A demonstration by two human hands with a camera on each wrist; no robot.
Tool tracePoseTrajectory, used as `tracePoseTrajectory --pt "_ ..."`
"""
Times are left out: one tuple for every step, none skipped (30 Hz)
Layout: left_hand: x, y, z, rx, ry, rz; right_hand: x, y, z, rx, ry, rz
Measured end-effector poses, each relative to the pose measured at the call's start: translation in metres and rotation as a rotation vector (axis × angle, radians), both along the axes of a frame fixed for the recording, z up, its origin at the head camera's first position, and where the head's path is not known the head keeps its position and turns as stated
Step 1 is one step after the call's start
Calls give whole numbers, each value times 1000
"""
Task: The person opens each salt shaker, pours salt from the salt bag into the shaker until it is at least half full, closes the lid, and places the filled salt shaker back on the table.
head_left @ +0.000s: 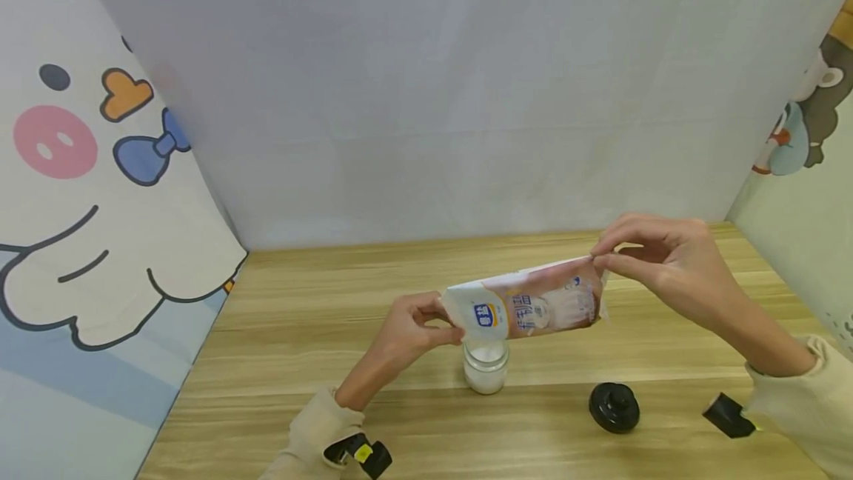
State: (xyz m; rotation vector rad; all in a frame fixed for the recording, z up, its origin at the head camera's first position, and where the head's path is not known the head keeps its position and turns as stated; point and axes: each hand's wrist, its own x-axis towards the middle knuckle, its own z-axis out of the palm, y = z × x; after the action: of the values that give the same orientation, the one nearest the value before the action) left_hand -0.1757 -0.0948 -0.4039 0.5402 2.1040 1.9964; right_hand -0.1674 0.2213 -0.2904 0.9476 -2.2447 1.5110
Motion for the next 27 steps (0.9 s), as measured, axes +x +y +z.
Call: tracePoseTrajectory --pt "0 0 0 1 0 0 0 0 0 -4 -1 3" --pt "0 0 0 2 1 -1 0 0 0 -10 -2 7" --pt "0 0 0 2 2 -2 0 0 0 -15 -3 9" --pt "0 0 1 4 4 -3 0 0 0 -21 -5 13" --pt "0 0 1 3 7 -4 0 0 0 -26 -7 18" --pt "0 0 1 2 9 -5 0 0 0 -31 -8 23" --pt "0 0 1 1 11 -5 0 0 0 -33 -8 25" --pt "0 0 1 1 12 -6 0 0 0 -38 -9 30" --pt "0 0 1 0 15 -7 0 0 0 -42 -9 35" --pt "0 0 1 -1 16 -8 0 -1 0 -46 -9 40" --pt "0 0 1 -2 16 -8 0 -1 0 -50 -8 46" --pt "0 0 1 -2 14 -8 0 -1 0 -51 -7 48" --pt "0 0 1 -2 13 -8 0 -1 0 -54 -7 52" --pt "0 0 1 -2 12 -9 0 -1 0 -56 -8 54" --pt "0 0 1 -3 13 -9 0 -1 0 -51 -5 50" --pt "0 0 1 -4 13 -8 0 -1 0 -45 -2 45" --pt "0 0 2 -4 13 -7 0 -1 1 -38 0 39" --pt "0 0 2 -5 15 -6 0 -1 1 -30 3 31" --pt "0 0 2 -6 18 -6 1 -1 1 -24 6 25" --pt "0 0 2 -7 20 -6 1 -1 1 -17 8 19" --pt "0 0 2 -8 22 -5 1 -1 2 -9 11 13" --pt "1 0 3 -9 23 -6 1 -1 2 -10 11 14" --pt "1 0 3 -8 23 -7 1 -1 2 -10 11 14" --pt "1 0 3 -9 23 -7 1 -1 2 -11 10 15" --pt "1 0 3 -9 23 -6 1 -1 2 -12 10 16" --pt "1 0 2 -9 22 -6 1 -1 2 -14 8 17" --pt "1 0 2 -9 22 -6 1 -1 2 -14 7 17"
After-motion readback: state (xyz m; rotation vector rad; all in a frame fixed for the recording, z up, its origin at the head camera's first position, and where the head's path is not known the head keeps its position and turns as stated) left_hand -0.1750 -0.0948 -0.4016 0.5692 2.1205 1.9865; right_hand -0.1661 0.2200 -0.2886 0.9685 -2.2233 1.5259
